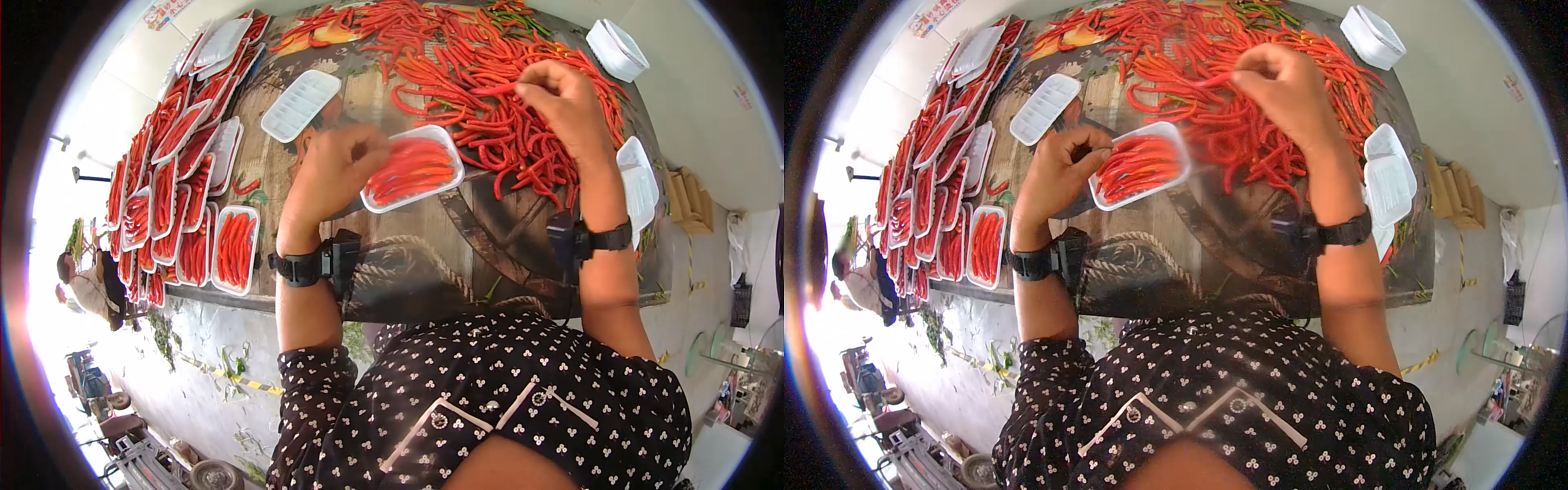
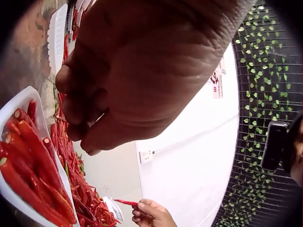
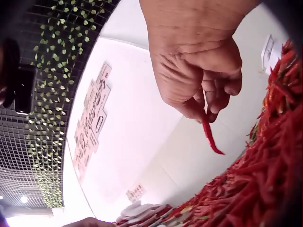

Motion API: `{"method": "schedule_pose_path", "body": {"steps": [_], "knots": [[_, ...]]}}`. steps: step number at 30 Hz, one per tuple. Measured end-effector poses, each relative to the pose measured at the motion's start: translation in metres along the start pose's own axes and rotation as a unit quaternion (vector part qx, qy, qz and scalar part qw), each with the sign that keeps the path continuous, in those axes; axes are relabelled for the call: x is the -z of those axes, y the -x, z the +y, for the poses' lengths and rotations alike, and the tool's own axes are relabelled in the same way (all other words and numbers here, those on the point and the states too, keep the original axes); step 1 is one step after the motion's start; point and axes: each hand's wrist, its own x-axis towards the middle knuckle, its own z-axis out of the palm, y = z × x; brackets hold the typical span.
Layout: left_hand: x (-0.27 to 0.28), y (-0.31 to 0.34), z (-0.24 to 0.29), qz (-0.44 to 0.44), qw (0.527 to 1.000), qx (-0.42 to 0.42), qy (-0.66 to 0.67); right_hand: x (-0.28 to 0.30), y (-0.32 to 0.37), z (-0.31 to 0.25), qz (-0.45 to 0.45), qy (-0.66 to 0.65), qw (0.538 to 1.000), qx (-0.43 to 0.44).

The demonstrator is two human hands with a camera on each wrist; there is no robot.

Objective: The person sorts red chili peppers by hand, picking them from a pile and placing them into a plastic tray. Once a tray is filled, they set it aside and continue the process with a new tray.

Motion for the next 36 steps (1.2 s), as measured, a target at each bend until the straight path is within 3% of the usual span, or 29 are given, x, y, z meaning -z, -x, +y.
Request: {"method": "schedule_pose_path", "body": {"steps": [6,9,17,20,22,25,36], "knots": [[-0.005,-0.002,-0.002,0.010,0.995,0.020,0.096,-0.071,0.007,-0.005,-0.100,-0.010,0.995,-0.014],[-0.007,-0.002,-0.001,0.022,0.994,0.017,0.104,-0.087,0.007,-0.004,-0.101,-0.023,0.994,-0.043],[-0.003,-0.001,0.000,0.017,1.000,0.008,0.017,-0.092,0.010,0.000,-0.129,-0.055,0.989,-0.048],[-0.004,-0.002,0.000,0.026,0.999,0.014,0.019,-0.093,0.012,0.003,-0.138,0.011,0.990,-0.032],[-0.005,-0.003,-0.004,0.033,0.999,-0.029,-0.012,-0.097,0.014,0.010,-0.144,0.042,0.988,0.026],[-0.006,-0.004,-0.004,0.020,0.998,-0.025,-0.050,-0.095,0.014,0.005,-0.180,0.118,0.977,0.017],[-0.013,-0.006,-0.010,-0.005,0.997,0.000,-0.074,-0.094,0.013,0.012,-0.169,0.176,0.966,0.085]]}}
